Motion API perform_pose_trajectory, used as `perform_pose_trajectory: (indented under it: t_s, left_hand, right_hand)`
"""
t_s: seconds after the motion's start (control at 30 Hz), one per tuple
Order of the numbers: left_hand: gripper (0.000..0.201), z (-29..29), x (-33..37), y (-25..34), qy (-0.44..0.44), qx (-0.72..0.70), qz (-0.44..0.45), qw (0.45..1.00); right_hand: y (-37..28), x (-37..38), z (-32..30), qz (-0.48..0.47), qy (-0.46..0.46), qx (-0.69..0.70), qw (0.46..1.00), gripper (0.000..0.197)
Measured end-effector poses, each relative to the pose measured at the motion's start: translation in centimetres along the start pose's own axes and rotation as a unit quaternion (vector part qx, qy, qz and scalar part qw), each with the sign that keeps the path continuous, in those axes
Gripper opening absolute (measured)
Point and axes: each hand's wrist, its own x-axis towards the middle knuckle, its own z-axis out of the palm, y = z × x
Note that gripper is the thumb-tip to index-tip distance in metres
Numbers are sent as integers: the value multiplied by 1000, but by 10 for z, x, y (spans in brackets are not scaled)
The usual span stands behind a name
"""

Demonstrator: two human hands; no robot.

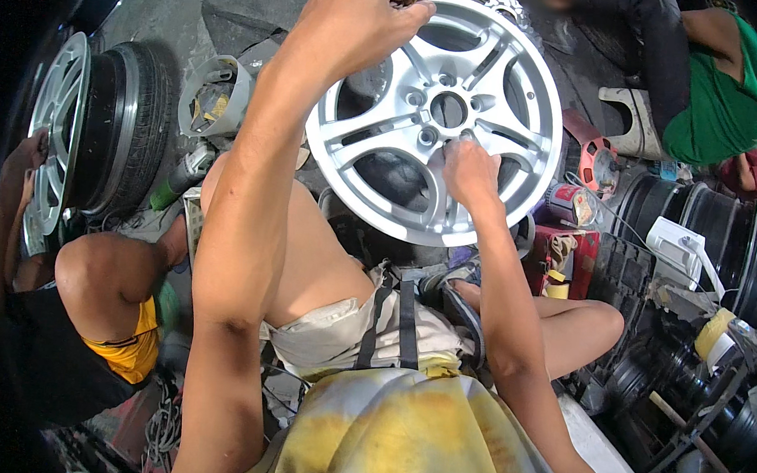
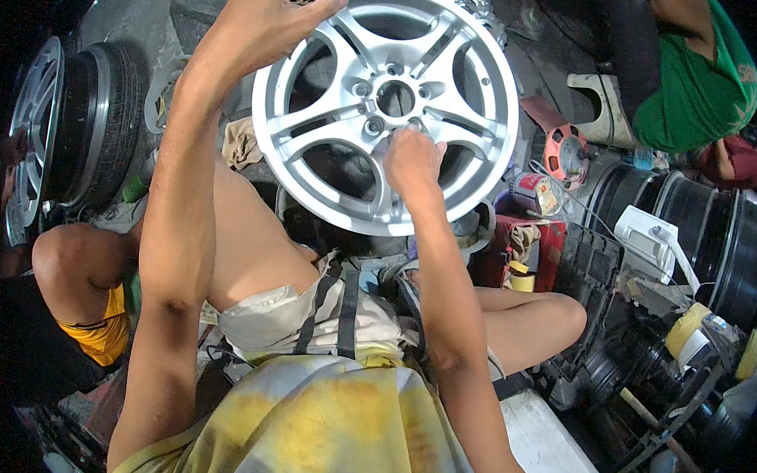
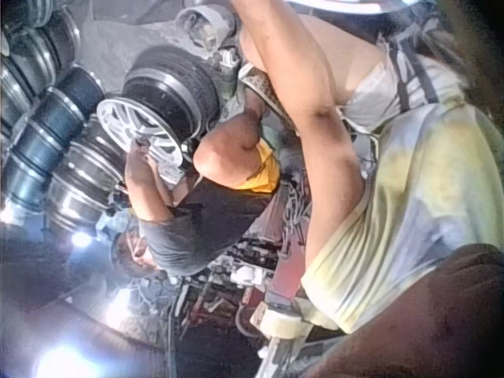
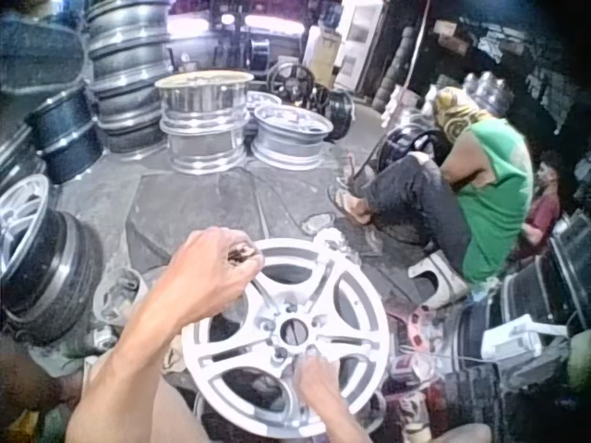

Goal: The person sits on the floor and scrubs a silver car rim with a cloth. They wipe the spokes and the central hub area repeatedly, occasionally reaching for a container of supplies. The person continues to clean the rim surface with a cloth.

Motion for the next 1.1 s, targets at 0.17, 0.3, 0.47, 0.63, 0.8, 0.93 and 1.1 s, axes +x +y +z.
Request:
perform_pose_trajectory:
  t_s: [0.17, 0.3, 0.47, 0.63, 0.8, 0.93, 1.1]
  left_hand:
    - [28, -6, 0, 1, -21, -12, -57, 998]
    - [27, -7, -3, 7, -28, -14, -71, 997]
    - [33, 13, -9, -28, -63, 96, 1, 993]
    - [24, 94, -65, -36, -309, 206, 39, 928]
    - [63, 140, -115, -30, -349, 266, 157, 885]
    - [63, 141, -115, -41, -334, 289, 162, 883]
    - [58, 125, -105, -46, -370, 292, 125, 873]
  right_hand:
    - [-11, -16, -11, 64, -79, -4, 995, 23]
    - [-12, -42, -22, 79, -143, 3, 987, 22]
    - [27, -94, -17, -15, 65, 172, 983, 21]
    - [50, -107, -31, 20, 141, 259, 955, 19]
    - [62, -114, -18, 23, 154, 324, 933, 23]
    - [69, -109, -8, 2, 179, 354, 918, 24]
    - [70, -105, -21, 23, 175, 376, 910, 17]
